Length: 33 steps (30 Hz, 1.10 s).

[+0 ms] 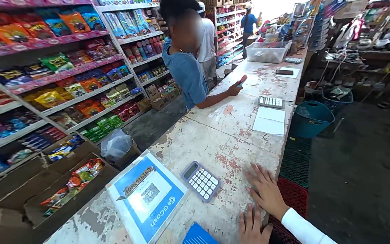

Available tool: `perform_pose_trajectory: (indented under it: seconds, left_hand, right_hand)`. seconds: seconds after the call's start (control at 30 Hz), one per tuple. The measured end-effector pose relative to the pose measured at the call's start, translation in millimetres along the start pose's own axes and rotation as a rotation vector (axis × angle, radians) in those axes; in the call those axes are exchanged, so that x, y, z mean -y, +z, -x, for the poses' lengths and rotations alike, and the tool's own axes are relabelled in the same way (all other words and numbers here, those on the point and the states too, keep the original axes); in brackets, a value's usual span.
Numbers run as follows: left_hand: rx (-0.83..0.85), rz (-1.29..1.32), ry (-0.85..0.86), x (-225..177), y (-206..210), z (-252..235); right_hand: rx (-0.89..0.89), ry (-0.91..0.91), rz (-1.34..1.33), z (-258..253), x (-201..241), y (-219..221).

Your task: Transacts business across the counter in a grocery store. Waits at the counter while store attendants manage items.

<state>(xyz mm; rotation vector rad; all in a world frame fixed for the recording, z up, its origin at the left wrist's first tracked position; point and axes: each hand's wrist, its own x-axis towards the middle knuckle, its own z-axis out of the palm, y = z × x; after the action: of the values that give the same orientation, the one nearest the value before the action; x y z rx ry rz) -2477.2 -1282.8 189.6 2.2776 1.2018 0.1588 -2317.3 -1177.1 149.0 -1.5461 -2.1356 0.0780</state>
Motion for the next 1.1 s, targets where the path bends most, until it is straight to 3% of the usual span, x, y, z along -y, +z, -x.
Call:
perform_pose_trajectory:
  seconds: [0.33,0.53,0.87,1.1]
  left_hand:
    - [0.017,0.007,-0.013,-3.4,-2.5,0.3]
    - [-0.013,0.022,-0.008,-2.4,0.4,-0.1]
    - [0.007,0.014,-0.012,-1.5,0.3,0.3]
    - [0.067,-0.003,-0.028,-3.1,-4.9,-0.5]
  right_hand:
    - [-0.141,-0.04,0.028,2.6,-1.5,5.3]
    - [0.043,-0.031,-0.026,-0.2,-1.9,-1.3]
    - [-0.112,-0.031,0.005,3.5,-2.3,4.8]
    - [0.051,-0.004,-0.066,0.8,-0.1,-3.8]
